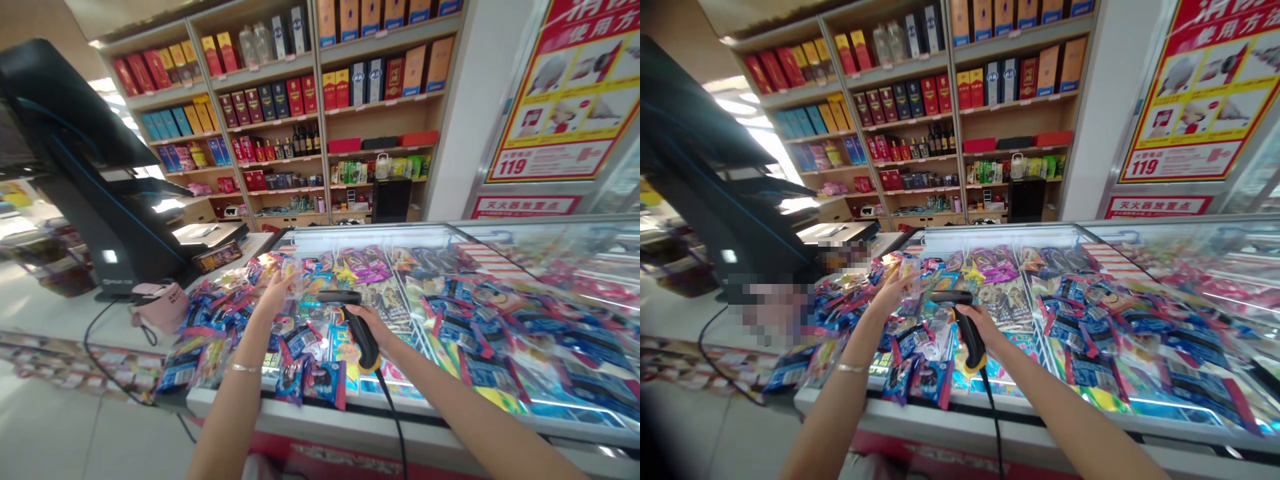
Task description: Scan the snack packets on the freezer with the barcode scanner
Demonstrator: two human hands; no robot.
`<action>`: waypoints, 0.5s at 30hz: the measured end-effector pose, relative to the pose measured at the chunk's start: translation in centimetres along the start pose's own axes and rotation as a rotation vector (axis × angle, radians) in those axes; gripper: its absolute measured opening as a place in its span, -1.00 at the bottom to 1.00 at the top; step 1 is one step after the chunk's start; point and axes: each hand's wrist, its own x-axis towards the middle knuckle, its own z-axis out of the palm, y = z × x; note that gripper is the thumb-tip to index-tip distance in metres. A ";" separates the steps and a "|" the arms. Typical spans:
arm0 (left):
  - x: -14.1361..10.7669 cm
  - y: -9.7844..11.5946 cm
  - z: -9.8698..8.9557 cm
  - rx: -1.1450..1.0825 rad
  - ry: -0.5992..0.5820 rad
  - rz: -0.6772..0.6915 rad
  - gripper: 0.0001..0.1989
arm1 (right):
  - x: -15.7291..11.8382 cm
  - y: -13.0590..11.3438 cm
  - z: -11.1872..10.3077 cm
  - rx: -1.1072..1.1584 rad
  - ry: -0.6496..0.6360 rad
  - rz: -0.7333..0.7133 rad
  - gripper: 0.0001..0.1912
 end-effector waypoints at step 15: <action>-0.5 -1.6 3.2 -0.546 -0.085 -0.055 -0.55 | 0.3 0.1 -0.4 -0.162 -0.091 -0.108 -0.59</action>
